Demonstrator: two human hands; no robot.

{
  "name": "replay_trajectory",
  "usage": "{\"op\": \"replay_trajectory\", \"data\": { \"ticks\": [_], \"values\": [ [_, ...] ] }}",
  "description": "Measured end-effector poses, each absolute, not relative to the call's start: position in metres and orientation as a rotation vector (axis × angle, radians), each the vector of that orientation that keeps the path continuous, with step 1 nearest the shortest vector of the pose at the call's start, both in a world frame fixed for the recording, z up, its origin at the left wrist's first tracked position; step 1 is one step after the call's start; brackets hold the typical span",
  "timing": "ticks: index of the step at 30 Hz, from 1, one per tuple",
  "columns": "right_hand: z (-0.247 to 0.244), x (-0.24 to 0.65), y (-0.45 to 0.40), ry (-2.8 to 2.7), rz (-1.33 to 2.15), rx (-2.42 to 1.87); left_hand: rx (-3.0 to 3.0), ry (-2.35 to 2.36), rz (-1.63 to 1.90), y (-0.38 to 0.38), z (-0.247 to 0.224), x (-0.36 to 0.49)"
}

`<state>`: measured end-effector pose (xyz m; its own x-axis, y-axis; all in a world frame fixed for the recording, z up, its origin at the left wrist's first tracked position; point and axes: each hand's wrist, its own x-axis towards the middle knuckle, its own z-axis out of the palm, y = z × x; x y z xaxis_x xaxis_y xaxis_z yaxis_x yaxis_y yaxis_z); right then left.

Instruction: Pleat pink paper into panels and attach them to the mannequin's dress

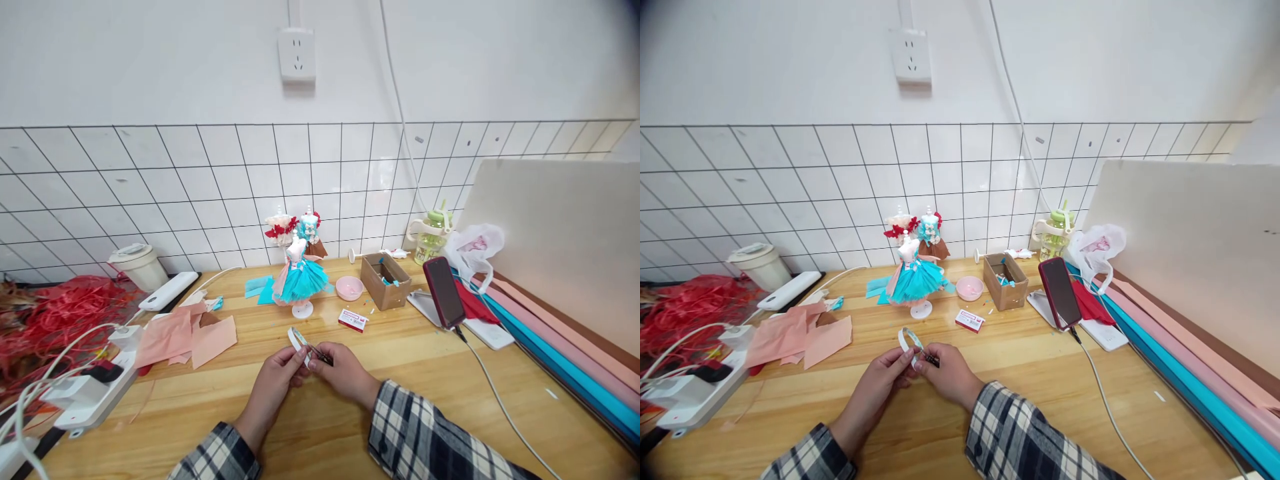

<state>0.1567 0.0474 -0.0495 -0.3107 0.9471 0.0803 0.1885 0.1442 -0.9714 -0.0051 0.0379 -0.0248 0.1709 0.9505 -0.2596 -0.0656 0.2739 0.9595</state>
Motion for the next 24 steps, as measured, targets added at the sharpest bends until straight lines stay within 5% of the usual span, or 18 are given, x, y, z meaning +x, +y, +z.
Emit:
{"op": "replay_trajectory", "data": {
  "ticks": [24],
  "values": [
    [-0.04,0.159,0.034,-1.792,0.999,-1.233,0.759,0.975,1.439,0.048,-0.023,-0.024]
  ]
}}
